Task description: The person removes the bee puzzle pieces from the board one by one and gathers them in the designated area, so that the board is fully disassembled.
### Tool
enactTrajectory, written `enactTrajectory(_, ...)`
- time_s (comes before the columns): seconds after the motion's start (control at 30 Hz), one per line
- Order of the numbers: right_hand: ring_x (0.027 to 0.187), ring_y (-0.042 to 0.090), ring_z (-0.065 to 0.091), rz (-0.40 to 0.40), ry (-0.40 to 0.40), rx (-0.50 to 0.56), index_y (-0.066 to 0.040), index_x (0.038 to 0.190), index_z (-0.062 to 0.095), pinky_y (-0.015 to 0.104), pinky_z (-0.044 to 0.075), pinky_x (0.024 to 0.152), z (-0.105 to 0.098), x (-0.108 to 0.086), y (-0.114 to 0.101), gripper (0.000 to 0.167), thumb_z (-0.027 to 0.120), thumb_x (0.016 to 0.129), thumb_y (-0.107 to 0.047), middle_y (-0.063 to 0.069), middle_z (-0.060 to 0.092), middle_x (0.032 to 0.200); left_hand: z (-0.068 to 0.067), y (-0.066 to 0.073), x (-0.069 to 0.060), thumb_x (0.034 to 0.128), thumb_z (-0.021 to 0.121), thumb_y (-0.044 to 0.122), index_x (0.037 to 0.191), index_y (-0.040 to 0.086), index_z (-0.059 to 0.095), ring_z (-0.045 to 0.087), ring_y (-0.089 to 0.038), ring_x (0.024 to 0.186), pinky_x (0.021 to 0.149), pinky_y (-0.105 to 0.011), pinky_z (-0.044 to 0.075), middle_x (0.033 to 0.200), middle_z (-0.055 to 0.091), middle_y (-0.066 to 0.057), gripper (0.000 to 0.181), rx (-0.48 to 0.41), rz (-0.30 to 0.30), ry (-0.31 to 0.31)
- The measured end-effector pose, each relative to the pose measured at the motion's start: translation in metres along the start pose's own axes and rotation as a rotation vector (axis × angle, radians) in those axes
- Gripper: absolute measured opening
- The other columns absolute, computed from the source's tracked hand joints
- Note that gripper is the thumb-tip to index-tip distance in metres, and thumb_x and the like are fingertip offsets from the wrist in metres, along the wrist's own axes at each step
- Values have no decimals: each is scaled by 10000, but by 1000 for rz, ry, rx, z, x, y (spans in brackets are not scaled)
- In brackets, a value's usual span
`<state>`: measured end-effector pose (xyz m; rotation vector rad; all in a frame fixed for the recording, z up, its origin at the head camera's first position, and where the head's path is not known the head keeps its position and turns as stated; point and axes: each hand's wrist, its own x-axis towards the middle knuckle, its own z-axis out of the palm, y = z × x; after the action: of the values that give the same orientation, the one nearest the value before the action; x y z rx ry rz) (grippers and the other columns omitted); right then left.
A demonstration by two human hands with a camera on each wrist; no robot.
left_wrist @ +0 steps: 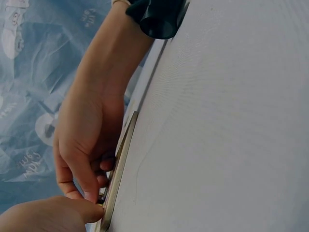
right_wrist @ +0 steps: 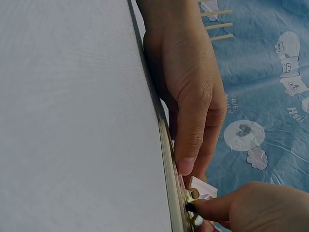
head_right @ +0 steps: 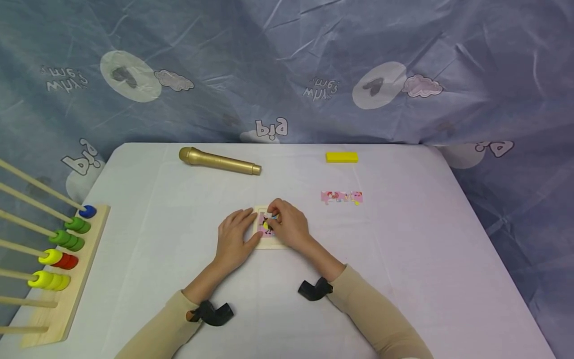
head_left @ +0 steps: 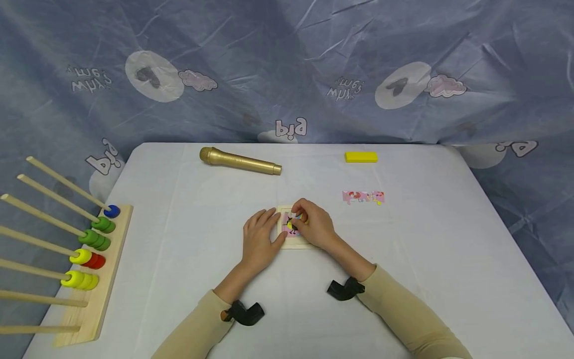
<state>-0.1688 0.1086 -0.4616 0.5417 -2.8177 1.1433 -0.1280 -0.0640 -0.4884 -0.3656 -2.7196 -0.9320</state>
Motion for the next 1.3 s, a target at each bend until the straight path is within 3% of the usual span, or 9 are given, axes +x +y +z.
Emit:
enactTrajectory(0.37, 756, 166, 534, 105, -30, 313, -66, 980, 613, 243, 444, 663, -11, 1, -4, 92, 628, 905, -15, 79, 587, 841, 2, 2, 2, 852, 711, 267, 1278, 61, 638, 441, -298, 1322, 1095, -523, 286, 1394, 574, -101, 479, 7, -2, 3)
enactTrajectory(0.53, 793, 202, 534, 158, -8, 373, -62, 1020, 629, 225, 457, 697, -27, 4, -6, 102, 598, 929, -26, 102, 585, 896, 2, 2, 2, 857, 710, 263, 1284, 54, 633, 437, -304, 1325, 1097, -530, 280, 1400, 568, -106, 482, -3, -6, 0)
enactTrajectory(0.73, 770, 223, 544, 210, 22, 354, -30, 1066, 633, 189, 469, 633, -53, 4, 7, 127, 589, 948, -44, 134, 580, 928, 1, 4, 1, 858, 713, 260, 1289, 57, 629, 430, -300, 1335, 1104, -529, 270, 1407, 561, -103, 484, 1, -15, -5)
enactTrajectory(1.13, 701, 92, 526, 319, 167, 191, -4, 1086, 671, 158, 450, 575, -100, -16, 66, 169, 618, 939, -69, 134, 618, 939, -1, 3, 0, 855, 717, 252, 1281, 49, 632, 427, -310, 1336, 1103, -540, 264, 1407, 558, -118, 479, -2, -16, -9)
enactTrajectory(1.23, 710, 64, 524, 330, 179, 151, -7, 1084, 680, 173, 456, 601, -102, -18, 76, 173, 622, 936, -74, 131, 633, 942, -1, 3, 0, 854, 715, 254, 1280, 53, 634, 427, -309, 1338, 1105, -540, 263, 1408, 558, -115, 478, -3, -22, -8)
enactTrajectory(1.3, 717, 72, 528, 331, 187, 128, -9, 1082, 684, 211, 491, 706, -102, -18, 80, 172, 625, 933, -73, 139, 645, 939, 0, 3, 0, 854, 715, 254, 1278, 54, 635, 427, -308, 1338, 1105, -540, 263, 1407, 558, -114, 476, -7, -25, -7)
